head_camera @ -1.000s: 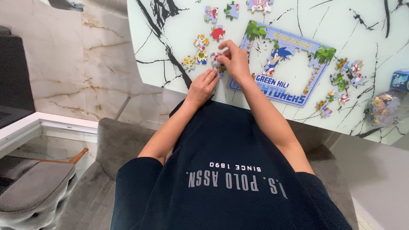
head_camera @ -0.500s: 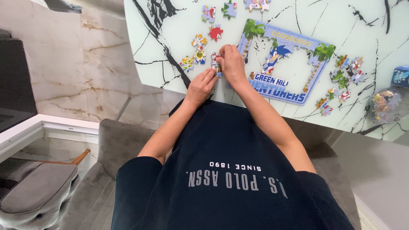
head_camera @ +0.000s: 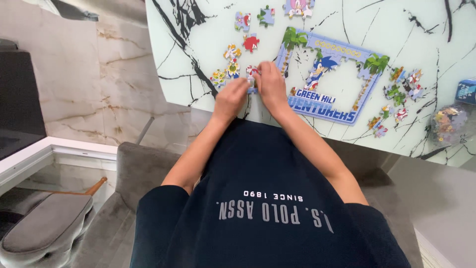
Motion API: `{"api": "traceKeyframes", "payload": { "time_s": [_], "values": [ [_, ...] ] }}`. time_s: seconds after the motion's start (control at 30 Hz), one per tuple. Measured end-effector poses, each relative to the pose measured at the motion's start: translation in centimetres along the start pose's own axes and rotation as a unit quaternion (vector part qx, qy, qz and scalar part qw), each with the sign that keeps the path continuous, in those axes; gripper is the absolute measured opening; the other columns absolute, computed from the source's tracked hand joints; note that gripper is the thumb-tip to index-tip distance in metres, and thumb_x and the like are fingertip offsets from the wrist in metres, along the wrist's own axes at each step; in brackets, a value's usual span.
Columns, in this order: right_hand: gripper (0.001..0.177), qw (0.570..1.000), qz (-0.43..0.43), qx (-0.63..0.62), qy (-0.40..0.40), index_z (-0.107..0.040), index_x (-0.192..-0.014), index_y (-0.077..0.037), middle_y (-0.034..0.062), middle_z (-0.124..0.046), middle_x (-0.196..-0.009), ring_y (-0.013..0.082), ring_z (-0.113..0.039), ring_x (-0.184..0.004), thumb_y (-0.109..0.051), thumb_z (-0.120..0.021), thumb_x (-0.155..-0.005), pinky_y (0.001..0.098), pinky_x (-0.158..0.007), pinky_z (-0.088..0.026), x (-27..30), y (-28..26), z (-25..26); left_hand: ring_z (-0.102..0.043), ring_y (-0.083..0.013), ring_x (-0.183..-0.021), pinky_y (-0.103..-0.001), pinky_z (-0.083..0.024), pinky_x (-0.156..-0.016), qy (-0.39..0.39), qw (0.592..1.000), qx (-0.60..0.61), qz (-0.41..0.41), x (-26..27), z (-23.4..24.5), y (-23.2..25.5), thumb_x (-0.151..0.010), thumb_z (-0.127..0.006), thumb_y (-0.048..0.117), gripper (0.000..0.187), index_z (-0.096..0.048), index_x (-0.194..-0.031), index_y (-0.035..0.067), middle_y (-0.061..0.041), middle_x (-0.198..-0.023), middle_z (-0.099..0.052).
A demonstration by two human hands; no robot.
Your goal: Assemble a jigsaw puzzle on a table.
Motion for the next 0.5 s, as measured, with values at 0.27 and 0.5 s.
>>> {"api": "traceKeyframes", "payload": {
  "time_s": [0.27,0.5],
  "values": [
    [0.024,0.999,0.027,-0.015,-0.037,-0.061,-0.104,-0.006,0.0121,-0.062,-0.097,0.0347,-0.064,-0.089,-0.018,-0.078,-0.092,0.0451,-0.073,-0.052,3.1,-1.2,1.6,-0.056,-0.0367,-0.099,-0.045,-0.052,-0.078,0.035,0.977,-0.073,0.198,-9.4,3.5,-2.7,-0.072,-0.090,0.022,0.056,-0.055,-0.112,0.002,-0.015,-0.111,-0.053],
    [0.017,0.998,0.002,-0.054,-0.029,-0.066,-0.099,-0.008,0.0091,-0.065,-0.093,0.0308,-0.066,-0.082,-0.018,-0.078,-0.092,0.0418,-0.068,-0.053,5.1,0.3,3.2,-0.057,-0.0343,-0.088,-0.045,-0.051,-0.073,0.036,0.971,-0.067,0.228,-10.0,0.9,-4.3,-0.070,-0.088,0.011,0.046,-0.052,-0.097,0.004,-0.014,-0.098,-0.056]
  ]
}}
Point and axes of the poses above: each hand's wrist, its own x-axis away from the middle knuckle, its own z-axis out of the back of the hand, y = z × x, the point moved 4 cm from there along -x, towards the middle knuckle
